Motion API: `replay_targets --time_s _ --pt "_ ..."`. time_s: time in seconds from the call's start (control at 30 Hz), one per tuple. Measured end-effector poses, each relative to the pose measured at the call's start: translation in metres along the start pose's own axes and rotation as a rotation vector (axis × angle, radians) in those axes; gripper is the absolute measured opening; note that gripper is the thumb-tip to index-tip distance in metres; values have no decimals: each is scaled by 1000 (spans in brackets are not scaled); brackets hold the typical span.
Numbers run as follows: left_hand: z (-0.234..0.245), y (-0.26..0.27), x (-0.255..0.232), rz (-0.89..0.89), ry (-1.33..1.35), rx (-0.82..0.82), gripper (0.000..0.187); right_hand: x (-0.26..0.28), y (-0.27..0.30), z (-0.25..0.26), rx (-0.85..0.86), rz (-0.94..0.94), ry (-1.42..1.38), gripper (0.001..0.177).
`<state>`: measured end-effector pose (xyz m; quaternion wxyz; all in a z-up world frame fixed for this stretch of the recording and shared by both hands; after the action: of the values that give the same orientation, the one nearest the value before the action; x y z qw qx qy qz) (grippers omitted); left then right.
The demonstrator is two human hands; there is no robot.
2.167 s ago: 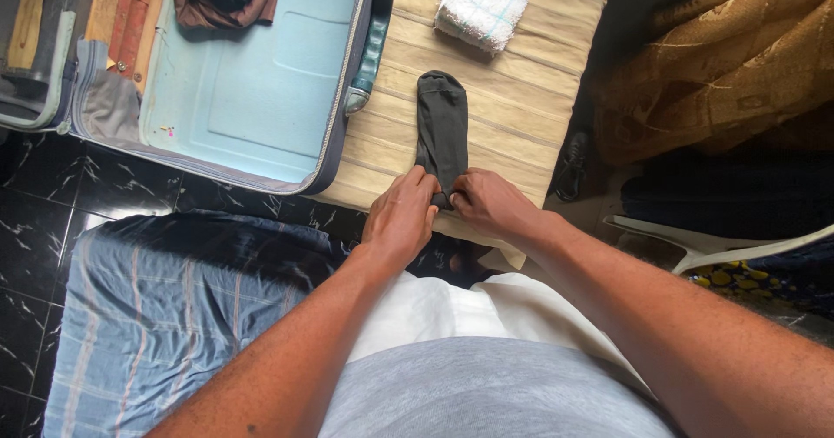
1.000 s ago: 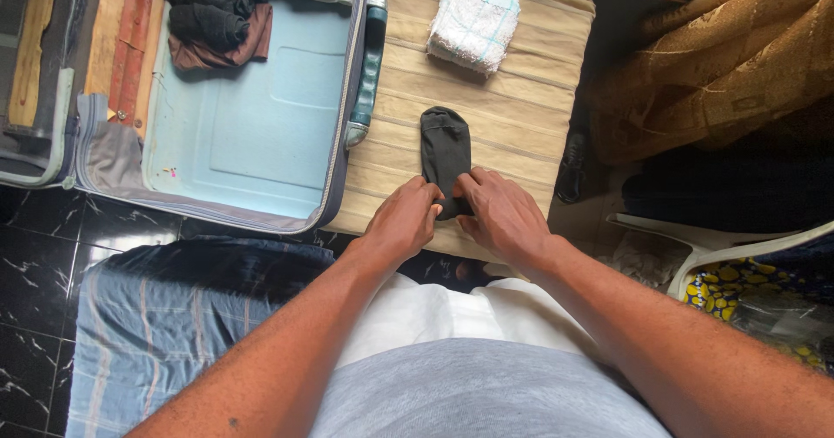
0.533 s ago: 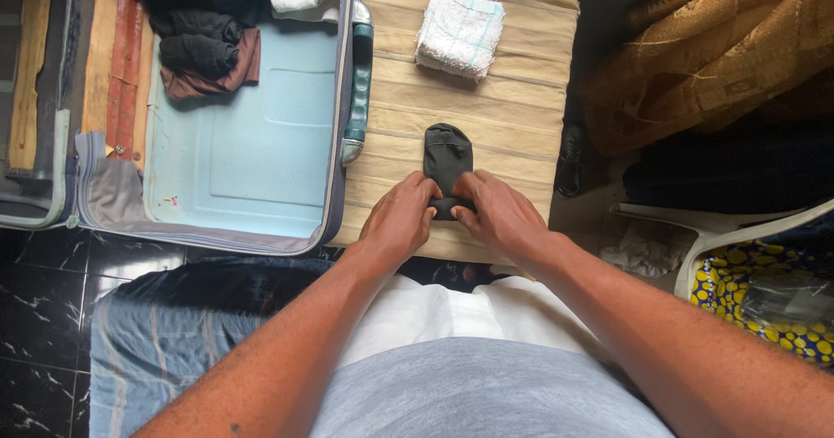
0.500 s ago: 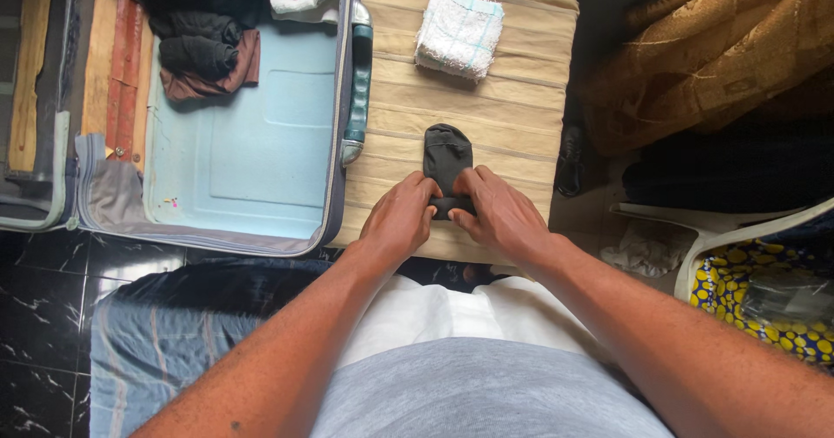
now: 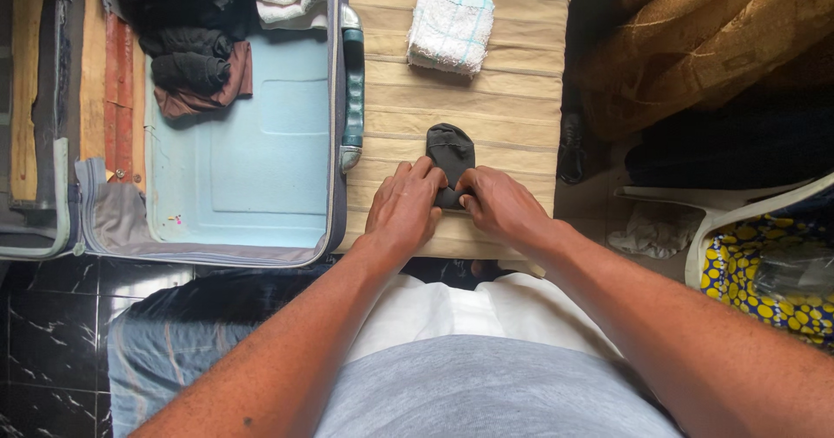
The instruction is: The person folds several pairs of dark socks and two small towels, then places them into an open suitcase. The person handles each item one at a time, folding them on a nearby surface before packing.
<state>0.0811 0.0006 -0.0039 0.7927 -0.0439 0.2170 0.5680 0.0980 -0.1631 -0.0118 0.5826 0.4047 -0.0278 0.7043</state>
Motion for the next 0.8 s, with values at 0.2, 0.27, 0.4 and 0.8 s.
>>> replay_targets --time_s 0.2,0.27,0.4,0.8 --pt "-20 -13 16 -26 87 -27 20 13 8 9 -75 -11 -39 36" --pt "-23 -17 21 -11 117 -3 18 15 11 9 -44 1 32 41" --pt "-17 -26 21 -27 121 37 19 13 5 7 -65 30 81 34" --pt "1 -30 17 -15 98 -25 20 12 -7 16 -169 19 1 37"
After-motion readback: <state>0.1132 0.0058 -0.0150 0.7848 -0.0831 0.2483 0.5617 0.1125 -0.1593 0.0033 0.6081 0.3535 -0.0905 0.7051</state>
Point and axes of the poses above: each hand's wrist, its own y-axis away from the middle knuckle, its own z-axis out of the back of the hand, x = y × z, the point moved 2 cm from there along -y, towards the middle knuckle, and after that the axes turned 10 degrees about -y, right-handed, at the moved point
